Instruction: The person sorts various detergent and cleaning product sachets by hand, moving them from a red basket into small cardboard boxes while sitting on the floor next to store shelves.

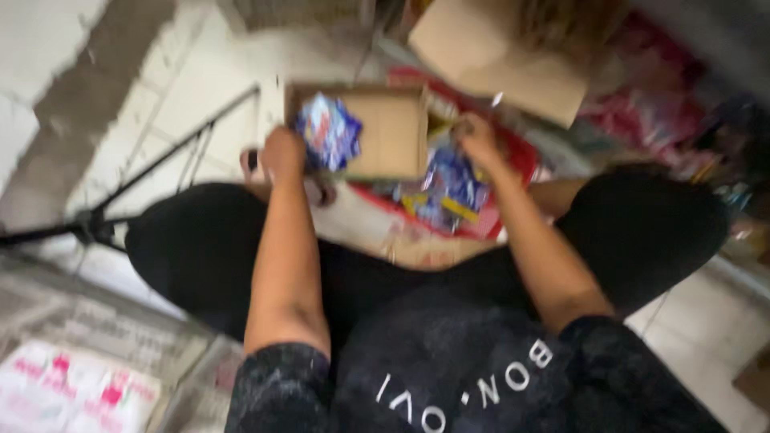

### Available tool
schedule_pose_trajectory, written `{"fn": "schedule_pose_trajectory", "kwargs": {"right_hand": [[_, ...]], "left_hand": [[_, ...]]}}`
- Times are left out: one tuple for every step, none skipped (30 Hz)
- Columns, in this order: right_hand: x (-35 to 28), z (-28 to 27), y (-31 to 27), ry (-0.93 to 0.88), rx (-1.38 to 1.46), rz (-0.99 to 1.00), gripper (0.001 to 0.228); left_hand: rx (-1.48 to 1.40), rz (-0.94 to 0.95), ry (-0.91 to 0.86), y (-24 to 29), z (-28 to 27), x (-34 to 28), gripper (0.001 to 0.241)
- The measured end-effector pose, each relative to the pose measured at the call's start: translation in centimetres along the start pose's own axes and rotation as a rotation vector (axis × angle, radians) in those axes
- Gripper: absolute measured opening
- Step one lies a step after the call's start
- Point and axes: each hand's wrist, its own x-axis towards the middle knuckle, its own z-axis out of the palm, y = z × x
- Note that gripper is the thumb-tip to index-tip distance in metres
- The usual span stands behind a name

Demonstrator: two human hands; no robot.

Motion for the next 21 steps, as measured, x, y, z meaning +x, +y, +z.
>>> {"fn": "schedule_pose_trajectory", "kwargs": {"right_hand": [[-0.8, -0.2, 1.6, -0.048, -0.120, -0.062, 0.018], [-1.4, -0.9, 2.9, -0.016, -0.471, -0.147, 0.018], [-1.3, -0.5, 3.1, -0.036, -0.274, -0.002, 0.026], [-1.7, -0.1, 3.4, -0.051, -0.078, 0.146, 0.035], [-2.1, -0.2, 4.1, -0.042, -0.246, 0.058, 0.031], [-2.8, -0.3, 4.0, -0.036, -0.412, -0.032, 0.027], [-3.4, -0.6, 3.4, -0.026, -0.580, -0.129, 0.024], [-4.2, -0.3, 2.8, -0.099, -0.584, -0.074, 0.031], [-4.5, 0.5, 1.8, -0.168, -0.588, -0.029, 0.040], [-5.0, 1.5, 0.8, -0.236, -0.591, 0.015, 0.048], [-6.0, 2.4, 0.1, -0.230, -0.707, -0.144, 0.059], [-7.2, 3.5, -0.5, -0.224, -0.821, -0.305, 0.070], [-8.1, 4.5, -1.0, -0.213, -0.933, -0.470, 0.082], [-9.0, 5.6, -1.3, -0.191, -0.942, -0.558, 0.087], [-9.6, 6.9, -1.3, -0.171, -0.947, -0.651, 0.092], [-9.8, 7.7, -1.0, -0.149, -0.951, -0.744, 0.096], [-9.8, 8.5, -0.3, -0.189, -0.922, -0.526, 0.094], [-9.6, 9.1, 0.6, -0.226, -0.888, -0.308, 0.092], [-8.7, 9.5, 1.8, -0.254, -0.850, -0.099, 0.091], [-8.1, 9.6, 3.2, -0.369, -0.912, -0.034, 0.075], [-7.9, 9.2, 4.8, -0.484, -0.971, 0.034, 0.061]], "left_hand": [[0.029, 0.001, -0.029, -0.5, -0.2, 0.4, 0.034], [0.023, 0.047, 0.127, -1.0, -0.5, 0.3, 0.030], [0.099, -0.083, 0.074, -0.6, -1.4, 0.8, 0.026], [0.116, -0.147, 0.074, -1.2, -1.8, 0.2, 0.025], [0.043, -0.103, 0.189, -1.4, -2.5, 0.2, 0.023], [-0.030, -0.059, 0.303, -1.6, -3.1, 0.0, 0.020], [-0.040, -0.060, 0.286, -1.6, -3.2, -0.4, 0.021], [-0.050, -0.061, 0.269, -1.7, -3.4, -0.5, 0.021], [-0.064, -0.060, 0.262, -1.7, -3.6, -0.1, 0.021], [-0.079, -0.027, 0.308, -1.8, -3.6, 0.0, 0.020], [-0.093, 0.007, 0.349, -2.1, -3.4, 0.1, 0.019], [-0.107, 0.041, 0.390, -2.4, -3.1, 0.3, 0.019], [-0.087, 0.048, 0.429, -2.8, -2.9, 0.7, 0.019], [-0.067, 0.055, 0.468, -3.2, -2.7, 1.3, 0.019], [-0.045, 0.058, 0.511, -3.7, -2.6, 1.9, 0.019], [-0.069, 0.090, 0.556, -4.0, -2.5, 2.4, 0.019], [-0.088, 0.121, 0.597, -4.5, -2.4, 2.7, 0.018], [-0.107, 0.153, 0.638, -4.9, -2.4, 2.6, 0.018], [-0.103, 0.150, 0.632, -5.0, -2.5, 2.6, 0.018], [-0.100, 0.147, 0.627, -4.8, -2.5, 2.4, 0.017], [-0.096, 0.145, 0.619, -4.5, -2.6, 2.1, 0.017]]}}
